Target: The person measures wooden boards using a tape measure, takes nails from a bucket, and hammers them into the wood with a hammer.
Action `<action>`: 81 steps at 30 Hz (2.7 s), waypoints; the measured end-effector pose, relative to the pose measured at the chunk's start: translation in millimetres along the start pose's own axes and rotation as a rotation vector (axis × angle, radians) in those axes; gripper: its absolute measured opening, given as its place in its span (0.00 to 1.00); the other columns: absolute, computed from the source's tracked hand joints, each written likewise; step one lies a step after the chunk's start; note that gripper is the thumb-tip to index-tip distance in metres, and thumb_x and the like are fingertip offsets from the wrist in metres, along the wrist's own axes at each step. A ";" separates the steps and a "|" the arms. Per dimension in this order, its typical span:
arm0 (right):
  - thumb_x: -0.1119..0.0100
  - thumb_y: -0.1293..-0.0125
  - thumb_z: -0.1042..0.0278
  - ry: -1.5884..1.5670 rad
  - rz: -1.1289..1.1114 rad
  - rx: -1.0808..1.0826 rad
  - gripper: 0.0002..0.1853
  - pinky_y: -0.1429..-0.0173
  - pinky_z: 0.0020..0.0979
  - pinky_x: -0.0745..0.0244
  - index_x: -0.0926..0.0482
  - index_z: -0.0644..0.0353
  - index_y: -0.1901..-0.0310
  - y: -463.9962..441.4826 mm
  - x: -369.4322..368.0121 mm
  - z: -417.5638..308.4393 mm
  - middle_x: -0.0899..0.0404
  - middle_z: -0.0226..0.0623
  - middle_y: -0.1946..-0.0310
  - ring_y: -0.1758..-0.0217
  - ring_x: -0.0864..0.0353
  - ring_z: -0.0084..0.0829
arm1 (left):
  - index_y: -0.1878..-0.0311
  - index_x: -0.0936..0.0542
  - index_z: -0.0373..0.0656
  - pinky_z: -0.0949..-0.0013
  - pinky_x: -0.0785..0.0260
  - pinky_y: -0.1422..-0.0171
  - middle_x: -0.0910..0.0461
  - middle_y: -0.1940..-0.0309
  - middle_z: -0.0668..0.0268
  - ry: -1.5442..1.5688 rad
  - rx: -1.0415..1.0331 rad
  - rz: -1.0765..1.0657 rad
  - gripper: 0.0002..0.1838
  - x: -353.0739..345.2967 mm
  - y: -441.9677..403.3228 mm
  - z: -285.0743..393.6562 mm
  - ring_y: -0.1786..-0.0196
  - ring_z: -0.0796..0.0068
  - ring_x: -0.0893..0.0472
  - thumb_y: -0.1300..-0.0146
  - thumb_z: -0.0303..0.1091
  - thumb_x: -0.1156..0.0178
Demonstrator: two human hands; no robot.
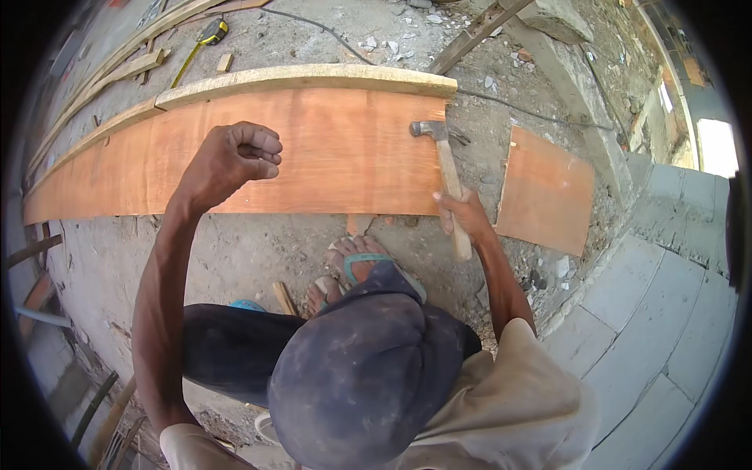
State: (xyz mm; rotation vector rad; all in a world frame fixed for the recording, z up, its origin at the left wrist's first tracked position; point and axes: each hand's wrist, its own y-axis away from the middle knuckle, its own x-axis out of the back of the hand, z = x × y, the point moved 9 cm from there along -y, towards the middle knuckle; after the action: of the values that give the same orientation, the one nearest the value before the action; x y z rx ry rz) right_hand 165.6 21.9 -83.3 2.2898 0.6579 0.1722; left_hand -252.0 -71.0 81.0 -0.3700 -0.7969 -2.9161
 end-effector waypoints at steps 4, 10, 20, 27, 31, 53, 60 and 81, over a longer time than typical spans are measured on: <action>0.29 0.25 0.64 0.067 -0.005 0.066 0.13 0.81 0.31 0.29 0.24 0.61 0.53 5.9 -9.3 2.4 0.26 0.29 0.78 0.85 0.27 0.25 | 0.58 0.13 0.34 0.67 0.19 0.53 0.17 0.56 0.61 -0.232 -0.109 0.006 0.06 -54.9 -45.3 -2.5 0.59 0.71 0.12 0.31 0.28 0.30; 0.26 0.29 0.67 0.194 -0.033 0.114 0.14 0.79 0.28 0.27 0.22 0.62 0.50 32.8 -33.8 0.8 0.23 0.29 0.74 0.82 0.25 0.21 | 0.52 0.11 0.37 0.64 0.20 0.46 0.12 0.55 0.60 -0.087 -0.261 0.152 0.06 -127.4 -48.7 -75.9 0.52 0.67 0.13 0.30 0.25 0.29; 0.25 0.29 0.63 0.594 -0.119 0.338 0.21 0.55 0.36 0.23 0.21 0.68 0.45 61.5 -71.5 -11.7 0.18 0.38 0.66 0.64 0.20 0.28 | 0.47 0.11 0.39 0.60 0.21 0.46 0.14 0.56 0.59 -0.008 -0.338 0.347 0.14 -142.8 -23.4 -100.6 0.53 0.62 0.15 0.35 0.17 0.32; 0.29 0.24 0.59 0.436 -0.143 0.256 0.21 0.56 0.38 0.20 0.21 0.68 0.41 77.3 -76.8 -18.6 0.16 0.41 0.68 0.65 0.15 0.30 | 0.36 0.13 0.40 0.68 0.21 0.47 0.18 0.54 0.63 0.246 -0.205 0.313 0.26 -147.2 -22.7 -121.6 0.54 0.73 0.17 0.35 0.10 0.38; 0.32 0.22 0.59 0.604 -0.131 0.393 0.23 0.54 0.40 0.17 0.21 0.69 0.38 81.5 -81.8 -17.8 0.12 0.47 0.64 0.61 0.10 0.35 | 0.31 0.16 0.40 0.69 0.21 0.47 0.19 0.56 0.64 0.250 -0.190 0.287 0.31 -145.9 -22.5 -118.6 0.54 0.74 0.17 0.37 0.09 0.37; 0.34 0.22 0.62 0.392 -0.230 0.693 0.15 0.62 0.36 0.23 0.21 0.69 0.54 123.0 -121.2 -105.1 0.19 0.48 0.73 0.68 0.15 0.33 | 0.19 0.31 0.46 0.59 0.27 0.29 0.22 0.44 0.58 -0.253 -0.325 0.487 0.41 -115.9 -18.5 -110.9 0.40 0.61 0.22 0.36 0.11 0.35; 0.35 0.21 0.63 0.971 -0.249 0.370 0.14 0.64 0.33 0.25 0.22 0.68 0.52 62.7 -113.0 -36.5 0.16 0.43 0.70 0.69 0.17 0.31 | 0.17 0.38 0.43 0.58 0.27 0.29 0.29 0.40 0.56 0.021 -0.164 0.457 0.50 -103.3 -29.2 -140.6 0.40 0.56 0.25 0.42 0.13 0.28; 0.34 0.22 0.59 0.632 -0.168 0.544 0.17 0.60 0.43 0.21 0.20 0.67 0.47 59.7 -99.2 -17.7 0.14 0.53 0.66 0.66 0.11 0.45 | 0.16 0.39 0.41 0.66 0.26 0.36 0.29 0.40 0.61 0.025 -0.269 0.497 0.51 -97.6 -27.8 -143.5 0.44 0.68 0.28 0.43 0.11 0.28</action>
State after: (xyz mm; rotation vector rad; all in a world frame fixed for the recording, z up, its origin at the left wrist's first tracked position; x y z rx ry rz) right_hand 99.2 -53.0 -22.5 2.6808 1.3480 0.7321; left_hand -191.7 -117.8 -77.3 -0.4724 -0.2525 -2.5439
